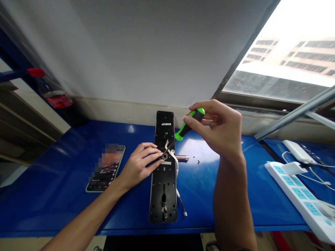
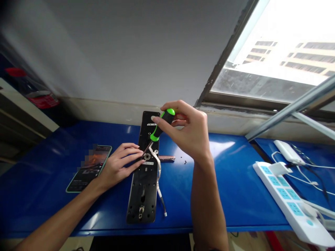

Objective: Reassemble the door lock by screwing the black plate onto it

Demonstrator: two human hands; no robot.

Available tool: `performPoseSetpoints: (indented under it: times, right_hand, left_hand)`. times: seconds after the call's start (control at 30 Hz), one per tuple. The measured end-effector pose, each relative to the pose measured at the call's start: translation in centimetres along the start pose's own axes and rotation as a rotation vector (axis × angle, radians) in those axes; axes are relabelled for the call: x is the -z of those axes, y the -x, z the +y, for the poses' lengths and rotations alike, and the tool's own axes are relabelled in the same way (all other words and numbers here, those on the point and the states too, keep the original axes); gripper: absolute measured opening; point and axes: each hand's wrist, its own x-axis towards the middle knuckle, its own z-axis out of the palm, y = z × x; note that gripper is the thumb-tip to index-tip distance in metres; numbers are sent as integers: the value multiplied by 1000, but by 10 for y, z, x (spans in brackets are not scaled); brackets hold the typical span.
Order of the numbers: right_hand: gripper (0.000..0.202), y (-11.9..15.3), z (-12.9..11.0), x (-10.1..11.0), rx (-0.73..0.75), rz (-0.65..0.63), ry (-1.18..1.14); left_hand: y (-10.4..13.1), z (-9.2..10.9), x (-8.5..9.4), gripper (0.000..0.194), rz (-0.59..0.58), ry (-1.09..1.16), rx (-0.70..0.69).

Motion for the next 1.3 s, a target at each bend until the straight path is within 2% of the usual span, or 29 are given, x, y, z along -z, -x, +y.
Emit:
performPoseSetpoints:
  times: [0.13,0.33,0.5,0.73,0.9,1.0,1.1,1.3]
  right_hand:
    - [18,1,-5,-2,-25,-5,29]
    - [16,2,-8,-2,18,-7,30]
    - [17,3,-10,-1,18,-18,25]
    - [19,3,-8,-1,-45,75,19]
    - [27,2,0,0,-136,21,9]
    - [35,4,-1,1,-88,-55,-15]
    - [32,5,-7,1,27,-118,27]
    - [23,8,-15,0,220,-237,131]
  left_hand:
    - [3,1,0,16,-13,14,30]
    - [4,2,3,9,-23,17,67]
    - [5,1,2,11,-9,0,72]
    - [5,8,0,14,181,-24,51]
    - [3,12,0,5,263,-50,125]
    - [1,11,0,5,226,-31,163]
    - [-1,9,3,11,158,-16,210]
    - [-1,3,2,25,108,28,458]
